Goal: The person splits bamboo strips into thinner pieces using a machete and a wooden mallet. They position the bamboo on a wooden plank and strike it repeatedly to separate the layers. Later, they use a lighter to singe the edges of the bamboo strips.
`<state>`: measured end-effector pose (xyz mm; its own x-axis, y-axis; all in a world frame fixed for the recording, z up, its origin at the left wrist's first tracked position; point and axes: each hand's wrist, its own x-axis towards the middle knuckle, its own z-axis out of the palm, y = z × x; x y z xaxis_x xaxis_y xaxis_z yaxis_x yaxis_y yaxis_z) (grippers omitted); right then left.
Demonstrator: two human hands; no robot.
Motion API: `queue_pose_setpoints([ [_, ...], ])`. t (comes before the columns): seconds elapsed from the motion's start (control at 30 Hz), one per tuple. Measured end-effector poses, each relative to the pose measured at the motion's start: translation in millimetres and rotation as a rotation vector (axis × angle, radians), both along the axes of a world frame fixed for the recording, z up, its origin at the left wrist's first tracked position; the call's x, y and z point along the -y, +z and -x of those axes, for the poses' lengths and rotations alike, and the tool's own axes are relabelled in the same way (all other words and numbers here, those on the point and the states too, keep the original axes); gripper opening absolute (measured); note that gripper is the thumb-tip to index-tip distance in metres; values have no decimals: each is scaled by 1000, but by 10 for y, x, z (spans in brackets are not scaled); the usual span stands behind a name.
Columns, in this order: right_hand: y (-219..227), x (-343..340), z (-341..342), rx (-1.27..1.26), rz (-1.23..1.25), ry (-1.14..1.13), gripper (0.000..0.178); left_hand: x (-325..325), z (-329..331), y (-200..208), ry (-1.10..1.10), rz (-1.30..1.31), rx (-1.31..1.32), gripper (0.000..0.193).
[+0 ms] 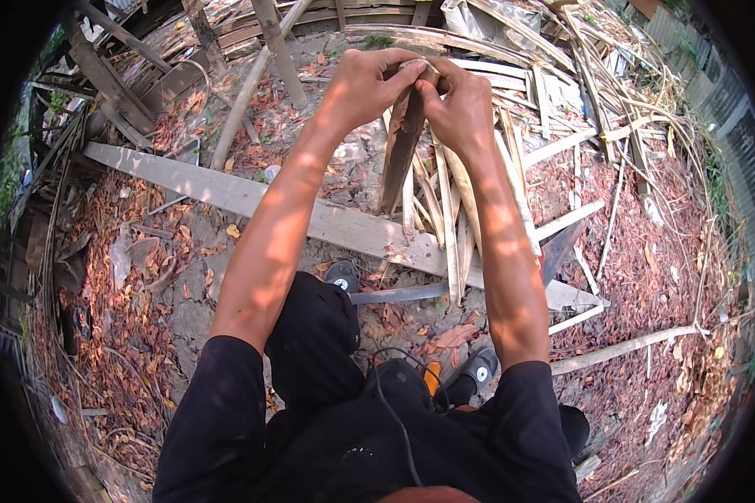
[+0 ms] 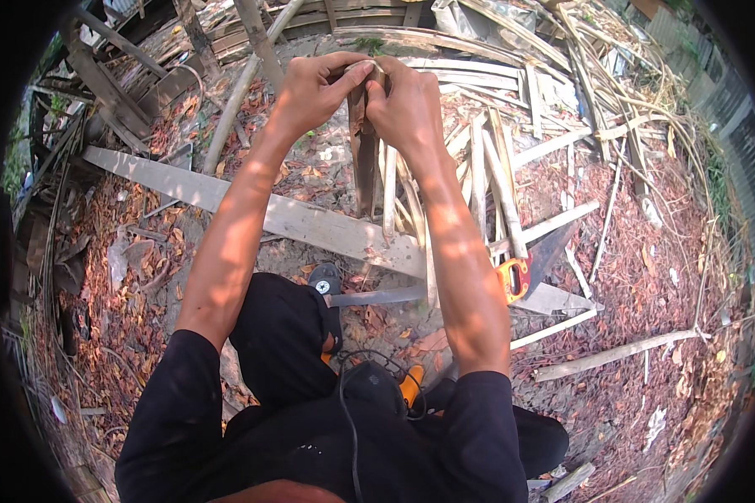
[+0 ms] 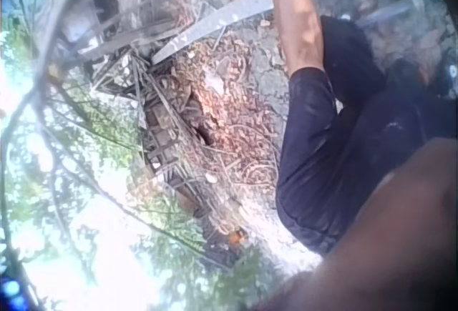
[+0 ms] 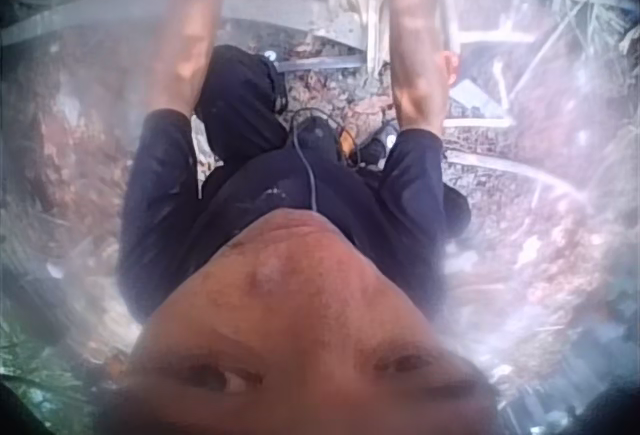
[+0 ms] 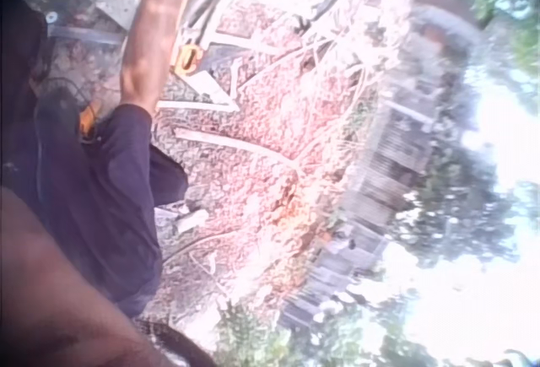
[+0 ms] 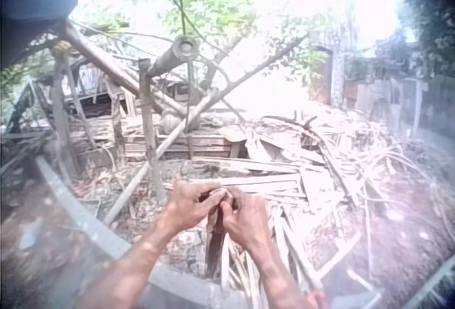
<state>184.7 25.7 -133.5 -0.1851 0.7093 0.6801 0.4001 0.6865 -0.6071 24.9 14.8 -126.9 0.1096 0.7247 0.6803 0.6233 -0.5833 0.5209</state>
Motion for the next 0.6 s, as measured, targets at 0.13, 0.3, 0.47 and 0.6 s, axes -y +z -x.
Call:
queue_pose_setpoints([
  [0.13, -224, 17, -45, 28, 80, 39, 31, -111, 67, -288, -87, 35, 37, 28],
  [0.3, -694, 93, -340, -146, 196, 28, 25, -137, 140, -355, 223, 40, -15, 29],
  [0.47, -2393, 1081, -946, 129, 1515, 177, 38, -67, 270, -390, 227, -117, 60, 32],
  [0.6, -3843, 1837, -458, -120, 2092, 381, 66, -87, 340, -456, 173, -85, 166, 29],
])
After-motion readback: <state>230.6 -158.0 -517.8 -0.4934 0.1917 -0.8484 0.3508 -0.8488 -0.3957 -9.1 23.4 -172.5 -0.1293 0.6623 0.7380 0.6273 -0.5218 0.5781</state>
